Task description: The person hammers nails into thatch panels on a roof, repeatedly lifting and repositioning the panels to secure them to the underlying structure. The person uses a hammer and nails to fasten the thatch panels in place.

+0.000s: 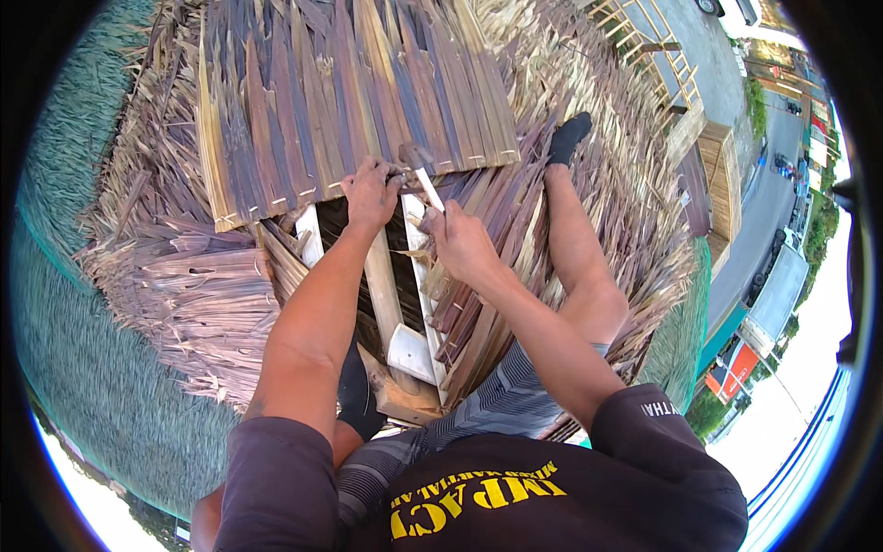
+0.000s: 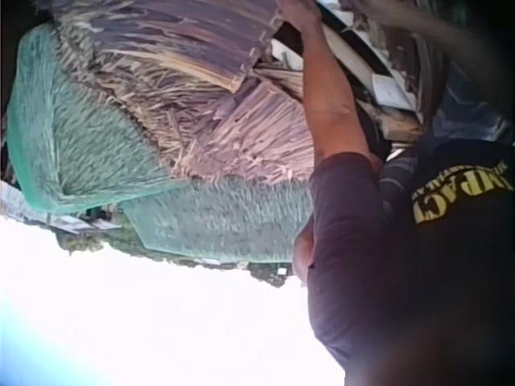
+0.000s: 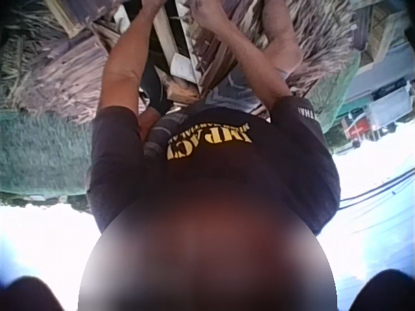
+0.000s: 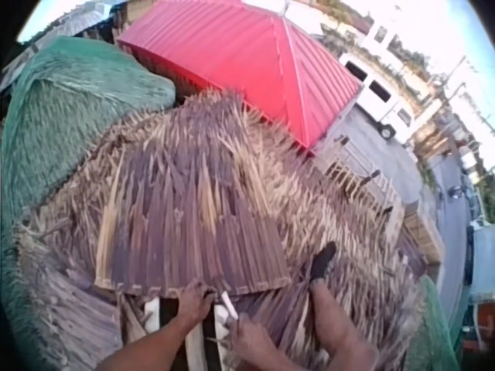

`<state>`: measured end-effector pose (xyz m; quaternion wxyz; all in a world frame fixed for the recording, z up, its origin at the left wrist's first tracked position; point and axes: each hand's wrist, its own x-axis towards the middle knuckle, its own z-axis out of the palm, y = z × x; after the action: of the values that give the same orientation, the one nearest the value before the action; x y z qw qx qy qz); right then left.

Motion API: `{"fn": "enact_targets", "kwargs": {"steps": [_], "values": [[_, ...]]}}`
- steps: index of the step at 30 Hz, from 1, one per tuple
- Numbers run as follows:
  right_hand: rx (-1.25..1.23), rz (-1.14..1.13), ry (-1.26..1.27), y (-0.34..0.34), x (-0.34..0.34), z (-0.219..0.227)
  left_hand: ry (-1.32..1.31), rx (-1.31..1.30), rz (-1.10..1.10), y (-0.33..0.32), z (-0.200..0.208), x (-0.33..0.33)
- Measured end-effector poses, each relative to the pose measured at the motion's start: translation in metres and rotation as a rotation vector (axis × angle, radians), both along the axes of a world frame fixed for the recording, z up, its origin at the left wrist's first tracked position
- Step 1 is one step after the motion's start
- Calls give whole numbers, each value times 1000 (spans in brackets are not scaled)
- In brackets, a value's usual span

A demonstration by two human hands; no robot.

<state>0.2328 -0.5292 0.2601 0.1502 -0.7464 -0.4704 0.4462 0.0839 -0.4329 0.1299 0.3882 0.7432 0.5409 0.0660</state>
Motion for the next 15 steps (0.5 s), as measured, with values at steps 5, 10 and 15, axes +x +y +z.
{"fn": "enact_targets", "kwargs": {"steps": [5,10,15], "values": [[31,-70,18,3,-2,3,14,-8,-5,1,0,0],[93,-113,7,3,-3,18,-18,-15,-16,3,-8,-1],[-19,-38,-11,14,-7,19,-65,-51,46,3,-19,-5]]}}
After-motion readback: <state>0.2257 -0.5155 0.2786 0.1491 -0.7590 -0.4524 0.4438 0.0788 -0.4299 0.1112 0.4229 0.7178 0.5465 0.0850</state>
